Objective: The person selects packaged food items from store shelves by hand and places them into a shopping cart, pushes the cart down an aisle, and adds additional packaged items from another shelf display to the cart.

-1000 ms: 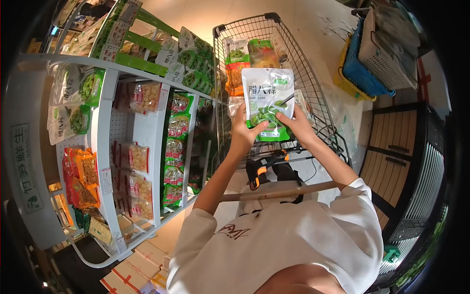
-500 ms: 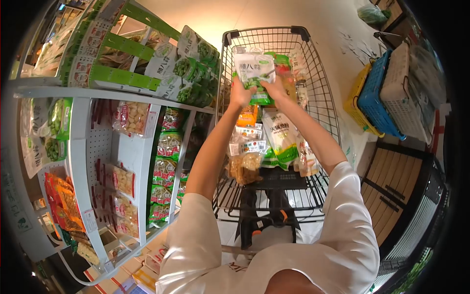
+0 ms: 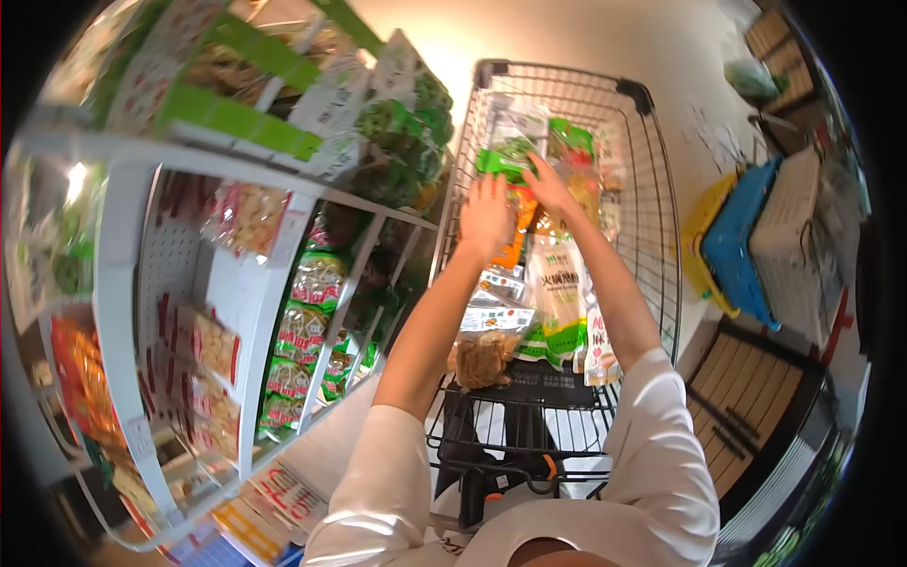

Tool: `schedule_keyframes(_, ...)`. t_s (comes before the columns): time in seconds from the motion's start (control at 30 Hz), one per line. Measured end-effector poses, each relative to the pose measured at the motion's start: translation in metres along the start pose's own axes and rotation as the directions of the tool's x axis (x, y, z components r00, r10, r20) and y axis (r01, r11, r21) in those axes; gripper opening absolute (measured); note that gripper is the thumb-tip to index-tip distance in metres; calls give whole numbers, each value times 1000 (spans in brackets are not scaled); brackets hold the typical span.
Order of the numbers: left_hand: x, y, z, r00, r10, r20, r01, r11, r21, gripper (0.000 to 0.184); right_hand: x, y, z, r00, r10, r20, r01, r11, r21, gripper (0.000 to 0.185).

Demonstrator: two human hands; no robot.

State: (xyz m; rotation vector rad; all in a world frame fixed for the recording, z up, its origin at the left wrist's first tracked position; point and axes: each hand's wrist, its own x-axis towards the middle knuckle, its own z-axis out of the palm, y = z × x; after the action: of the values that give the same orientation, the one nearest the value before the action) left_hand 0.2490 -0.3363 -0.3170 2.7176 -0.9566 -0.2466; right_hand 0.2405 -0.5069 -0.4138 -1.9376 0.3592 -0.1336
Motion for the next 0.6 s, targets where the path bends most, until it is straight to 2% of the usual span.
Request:
schedule_keyframes(0.03,-11,4,-10,999,13,-51,-16,999,-45,50,-11,4,1,1000,-18,-19,16,996,-89,51)
schedule_keyframes(0.07,-26,9,-19,994,40,-106,-59,981,-187,47,-23,5,-2,998,-45,-36,38,983,-180,47)
schedule_keyframes(0.1,-44,13,-28,983,59,-174,-113,942,-317,44,-41,-10,-6,995,-85,-43,76,980,-184,43)
schedule_keyframes(0.13,-66,17,-41,984,67,-162,-134,886,-443,41,-52,-10,-6,999,-12,32,15,995,-103,43)
schedule_keyframes(0.17,-88,19,-56,983,83,-161,-160,815,-557,38,-66,-22,-10,995,10,94,-1,995,-98,43)
schedule_keyframes(0.2,-113,21,-74,985,52,-162,-146,749,-646,35,-76,-40,-10,988,31,153,-16,995,-98,43)
schedule_keyframes(0.23,-129,23,-96,986,34,-163,-143,671,-727,33,-82,-64,-7,982,-14,187,31,996,-88,42)
schedule_keyframes(0.33,-171,18,-188,959,-150,-242,-140,491,-860,28,-93,-152,-11,957,-136,257,152,987,-46,41)
schedule_keyframes(0.37,-180,14,-219,861,-224,-457,-276,548,-790,25,-95,-193,-6,944,-188,271,199,980,-13,40)
schedule_keyframes(0.4,-187,7,-263,719,-197,-667,-397,671,-626,21,-98,-236,-2,931,-237,279,242,970,18,40)
schedule_keyframes(0.43,-188,0,-303,493,-135,-859,-491,772,-403,16,-102,-284,0,917,-276,289,278,960,35,39)
schedule_keyframes(0.47,-188,-20,-338,284,35,-958,-413,906,-90,23,-107,-328,7,903,-312,297,310,949,53,38)
schedule_keyframes(0.5,-189,-37,-364,233,-53,-971,-389,910,-143,37,-106,-362,18,882,-377,283,363,926,102,38)
schedule_keyframes(0.57,-193,-56,-437,63,-113,-992,-107,987,-119,53,-105,-423,40,834,-489,256,476,872,113,37)
schedule_keyframes(0.6,-186,-75,-460,43,-186,-982,-44,981,-188,59,-110,-455,49,837,-487,249,474,873,114,37)
